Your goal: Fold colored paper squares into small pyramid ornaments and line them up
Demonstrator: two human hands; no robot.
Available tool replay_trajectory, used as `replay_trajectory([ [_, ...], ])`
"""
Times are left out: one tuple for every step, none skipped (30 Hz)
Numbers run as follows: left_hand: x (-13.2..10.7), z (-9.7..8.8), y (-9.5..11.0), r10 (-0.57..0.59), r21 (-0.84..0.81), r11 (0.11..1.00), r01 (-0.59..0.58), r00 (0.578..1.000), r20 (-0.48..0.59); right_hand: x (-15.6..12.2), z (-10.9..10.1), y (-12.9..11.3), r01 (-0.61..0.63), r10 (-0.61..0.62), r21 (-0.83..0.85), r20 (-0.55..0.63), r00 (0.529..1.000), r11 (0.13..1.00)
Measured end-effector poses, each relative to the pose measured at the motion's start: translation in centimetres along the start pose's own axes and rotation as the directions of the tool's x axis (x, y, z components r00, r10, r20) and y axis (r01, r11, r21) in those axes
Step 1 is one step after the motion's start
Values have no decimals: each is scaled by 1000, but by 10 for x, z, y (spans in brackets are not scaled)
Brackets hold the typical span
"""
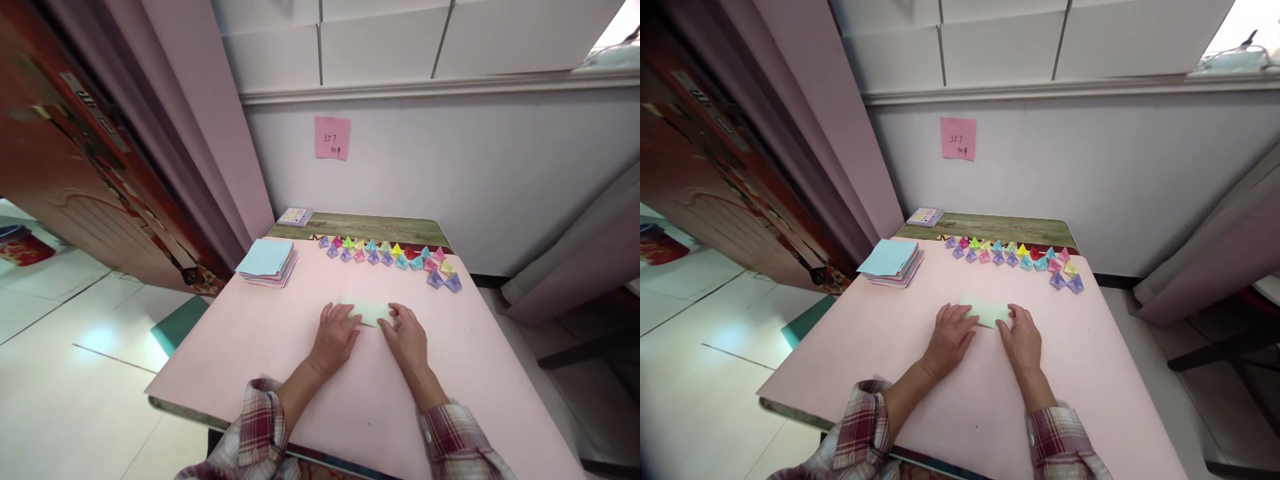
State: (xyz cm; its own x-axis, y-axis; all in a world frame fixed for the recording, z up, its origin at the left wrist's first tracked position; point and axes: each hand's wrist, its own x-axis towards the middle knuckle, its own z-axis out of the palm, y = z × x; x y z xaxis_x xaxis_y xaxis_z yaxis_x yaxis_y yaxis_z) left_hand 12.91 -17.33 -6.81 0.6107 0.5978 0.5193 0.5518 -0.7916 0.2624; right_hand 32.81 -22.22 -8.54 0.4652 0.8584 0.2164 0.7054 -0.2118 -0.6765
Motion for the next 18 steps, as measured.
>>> replay_trajectory([
  [1,-1,3,36,-1,999,-36,998,59,0,0,0,5,-5,-1,-2,1000,1000],
  [2,-2,5,50,-7,999,-50,993,111,-1,0,0,8,-8,-2,-4,1000,1000],
  [3,-3,6,49,-15,999,-47,987,151,-1,0,0,10,-10,-2,-8,1000,1000],
  [5,-4,7,40,-25,999,-36,983,179,-2,0,0,12,-12,-1,-10,1000,1000],
  [6,-5,7,31,-36,999,-24,980,195,-2,0,-1,14,-14,0,-14,1000,1000],
  [6,-5,7,26,-48,999,-17,979,201,-1,-1,-1,13,-13,-3,-15,1000,1000],
  [7,-6,7,25,-58,998,-14,980,199,1,-1,-1,3,-3,-13,-14,1000,1000],
  [7,-6,7,25,-66,998,-13,981,194,4,-2,-2,-15,15,-30,-5,1000,999],
  [7,-6,6,25,-70,997,-12,982,187,8,-2,-2,-38,39,-51,14,999,998],
  [7,-6,6,26,-72,997,-13,983,181,13,-3,-3,-63,67,-76,40,997,995],
  [7,-6,6,27,-73,997,-15,984,175,18,-4,-4,-82,90,-98,78,993,992],
  [7,-6,6,29,-73,997,-17,985,168,24,-5,-5,-89,102,-114,119,988,990],
  [6,-6,6,31,-72,997,-20,986,161,29,-6,-6,-95,115,-132,149,982,987],
  [6,-6,6,34,-72,997,-23,988,154,34,-7,-7,-97,123,-152,173,977,984],
  [6,-6,6,35,-72,997,-25,988,149,37,-8,-9,-99,132,-175,187,973,980],
  [6,-5,6,37,-71,997,-27,988,148,40,-9,-10,-99,139,-198,197,971,975],
  [6,-5,6,37,-70,997,-27,988,150,41,-9,-12,-97,143,-218,203,969,971],
  [5,-5,6,37,-68,997,-27,987,154,40,-10,-13,-94,143,-232,207,968,968],
])
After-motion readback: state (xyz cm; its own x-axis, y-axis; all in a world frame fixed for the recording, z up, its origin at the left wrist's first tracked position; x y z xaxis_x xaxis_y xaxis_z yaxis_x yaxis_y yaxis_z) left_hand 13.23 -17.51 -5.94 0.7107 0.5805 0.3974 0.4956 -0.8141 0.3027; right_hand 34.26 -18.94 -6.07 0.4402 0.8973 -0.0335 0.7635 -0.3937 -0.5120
